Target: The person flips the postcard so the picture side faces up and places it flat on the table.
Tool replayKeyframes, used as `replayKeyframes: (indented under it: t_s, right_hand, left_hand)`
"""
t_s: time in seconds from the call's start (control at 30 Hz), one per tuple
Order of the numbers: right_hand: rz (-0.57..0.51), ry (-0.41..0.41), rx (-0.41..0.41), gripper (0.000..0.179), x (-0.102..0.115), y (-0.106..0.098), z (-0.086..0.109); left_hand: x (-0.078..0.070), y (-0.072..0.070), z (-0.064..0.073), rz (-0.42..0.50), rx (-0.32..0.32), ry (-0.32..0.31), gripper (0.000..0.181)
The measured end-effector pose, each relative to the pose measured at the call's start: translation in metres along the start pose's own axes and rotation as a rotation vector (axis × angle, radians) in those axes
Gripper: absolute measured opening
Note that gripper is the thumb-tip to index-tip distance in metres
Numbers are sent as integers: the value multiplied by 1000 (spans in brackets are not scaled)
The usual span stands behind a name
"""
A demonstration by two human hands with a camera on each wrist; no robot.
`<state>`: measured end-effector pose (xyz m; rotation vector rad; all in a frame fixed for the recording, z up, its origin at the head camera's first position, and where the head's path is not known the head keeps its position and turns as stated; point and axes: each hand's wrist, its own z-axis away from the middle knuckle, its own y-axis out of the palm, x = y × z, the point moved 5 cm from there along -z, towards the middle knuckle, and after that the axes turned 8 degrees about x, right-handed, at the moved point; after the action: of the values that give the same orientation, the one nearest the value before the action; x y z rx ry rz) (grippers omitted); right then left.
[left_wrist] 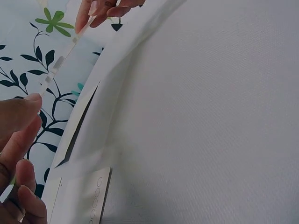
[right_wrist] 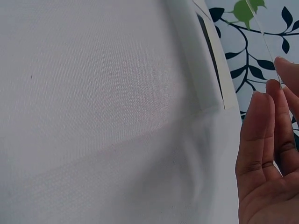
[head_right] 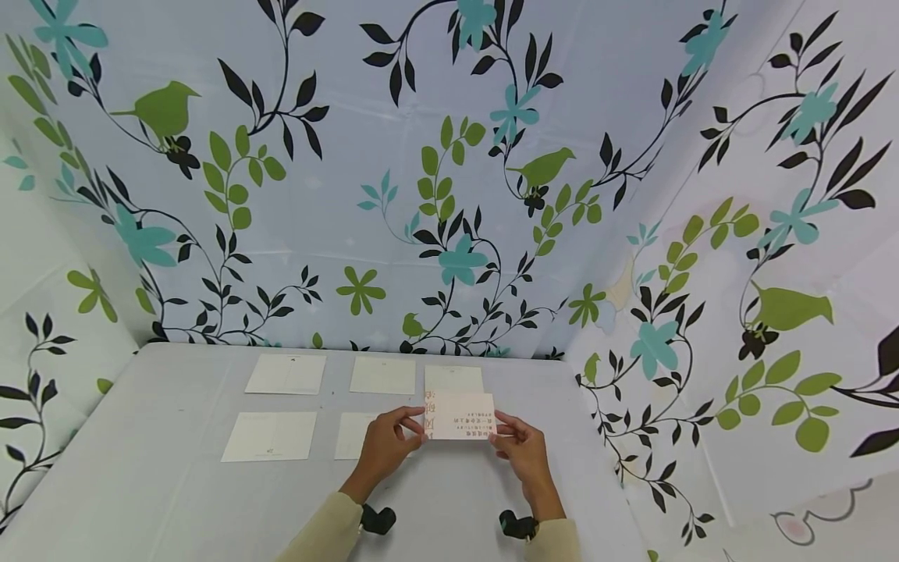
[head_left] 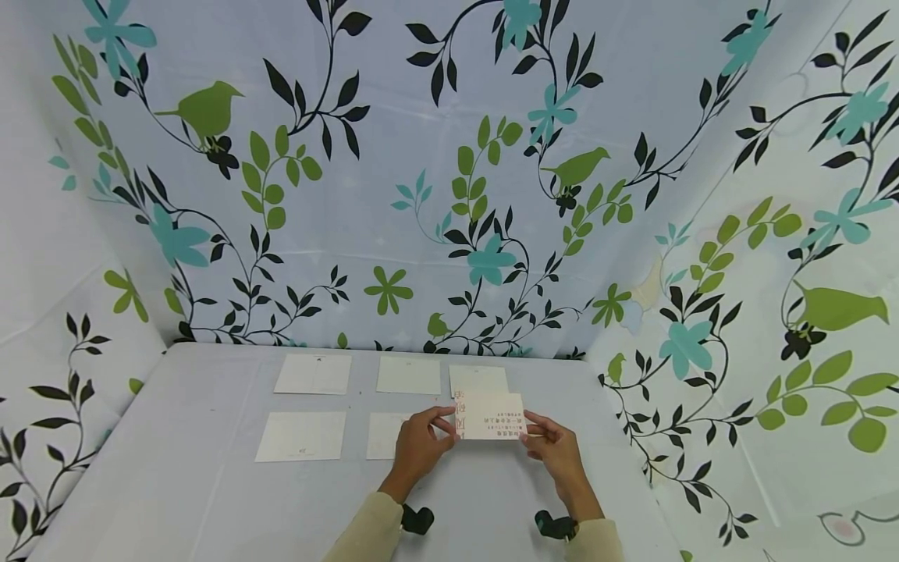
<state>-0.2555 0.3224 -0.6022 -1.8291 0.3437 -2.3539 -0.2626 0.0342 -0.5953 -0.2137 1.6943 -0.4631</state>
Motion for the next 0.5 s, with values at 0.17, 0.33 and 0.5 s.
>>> replayKeyframes:
  t_s: [0.17, 0.33, 0.5]
  right_hand:
    - [11, -13, 22, 49, 2, 0, 2]
    - [33, -13, 16, 49, 1, 0, 4]
    - [68, -11, 14, 48, -3, 1, 6]
  left_hand:
    - [2, 1, 0, 8, 12, -6, 46]
    - [2, 3, 1, 3, 10, -16, 46]
    - [2, 5, 4, -3, 11, -25, 45]
